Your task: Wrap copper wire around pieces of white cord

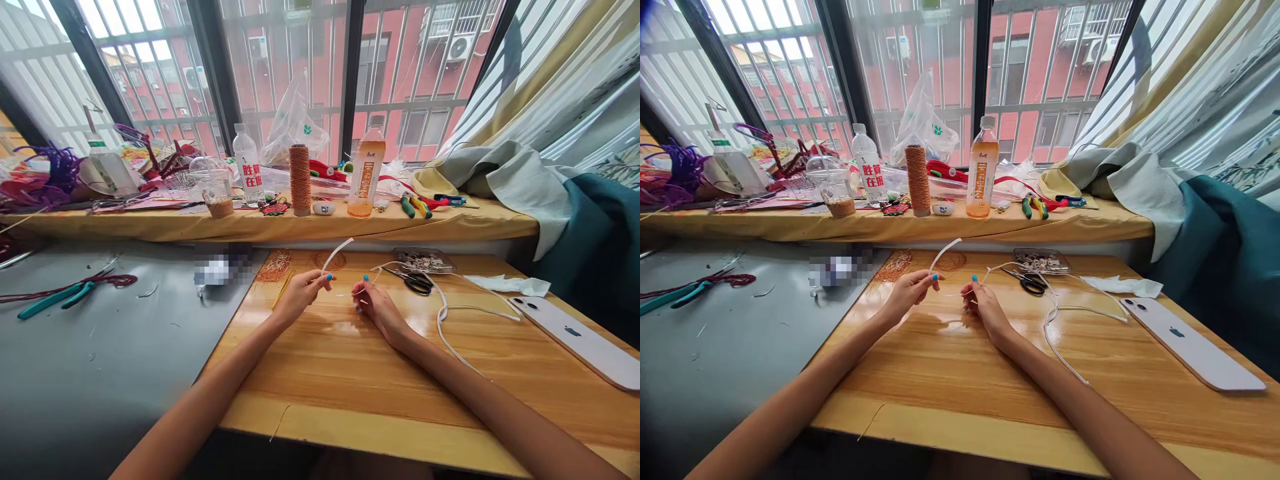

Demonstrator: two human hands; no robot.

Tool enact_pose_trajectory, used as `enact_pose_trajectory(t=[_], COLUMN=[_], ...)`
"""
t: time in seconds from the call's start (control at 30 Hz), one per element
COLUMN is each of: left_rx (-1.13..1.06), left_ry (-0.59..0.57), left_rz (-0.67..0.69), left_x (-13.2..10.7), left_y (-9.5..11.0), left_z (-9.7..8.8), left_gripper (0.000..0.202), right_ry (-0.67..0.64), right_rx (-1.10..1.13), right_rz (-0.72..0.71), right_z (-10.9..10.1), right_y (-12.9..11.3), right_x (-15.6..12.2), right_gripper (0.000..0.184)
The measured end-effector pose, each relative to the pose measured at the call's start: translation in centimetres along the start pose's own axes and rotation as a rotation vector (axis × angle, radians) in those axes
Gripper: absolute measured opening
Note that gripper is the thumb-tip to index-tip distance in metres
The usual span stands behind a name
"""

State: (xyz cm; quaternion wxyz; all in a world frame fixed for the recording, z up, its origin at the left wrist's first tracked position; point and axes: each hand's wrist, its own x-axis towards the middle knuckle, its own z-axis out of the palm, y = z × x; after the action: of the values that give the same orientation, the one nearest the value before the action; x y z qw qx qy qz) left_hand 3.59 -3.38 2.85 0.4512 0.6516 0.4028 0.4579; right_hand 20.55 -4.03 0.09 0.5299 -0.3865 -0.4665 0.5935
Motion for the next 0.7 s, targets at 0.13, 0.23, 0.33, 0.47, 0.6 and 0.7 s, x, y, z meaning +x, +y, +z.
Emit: enact_pose_trajectory(t=[0.13, 0.23, 0.33, 0.47, 0.6, 0.7], left_rx=[-0.028, -0.036, -0.062, -0.126, -0.272, -0.332], left_ry=[-0.152, -0.271, -0.291, -0.209, -0.058, -0.052], left_rz=[-0.016, -0.072, -0.084, -0.03, -0.021, -0.056], left_x=[-0.4, -0.7, -0.8, -0.8, -0.5, -0.3], left_y=[1.1, 1.3, 1.3, 1.5, 1.5, 1.1], left_z=[0.1, 0.4, 0.6, 0.6, 0.2, 0.0], left_gripper=[0.05, 0.053, 0.058, 0.059, 0.043, 0.034], right_ry=[0.063, 0.102, 0.095, 0.022, -0.044, -0.088], right_rx=[0.045, 0.063, 0.042, -0.066, -0.199, -0.276], right_rz=[0.041, 0.021, 0.008, -0.018, -0.055, -0.049], right_z=[-0.1, -0.1, -0.2, -0.1, -0.1, -0.1], right_y=[-0.2, -0.5, -0.6, -0.5, -0.3, -0.2], right_x=[-0.1, -0.1, -0.2, -0.3, -0.2, -0.1], right_gripper=[0.024, 0.03, 0.032, 0.034, 0.024, 0.02])
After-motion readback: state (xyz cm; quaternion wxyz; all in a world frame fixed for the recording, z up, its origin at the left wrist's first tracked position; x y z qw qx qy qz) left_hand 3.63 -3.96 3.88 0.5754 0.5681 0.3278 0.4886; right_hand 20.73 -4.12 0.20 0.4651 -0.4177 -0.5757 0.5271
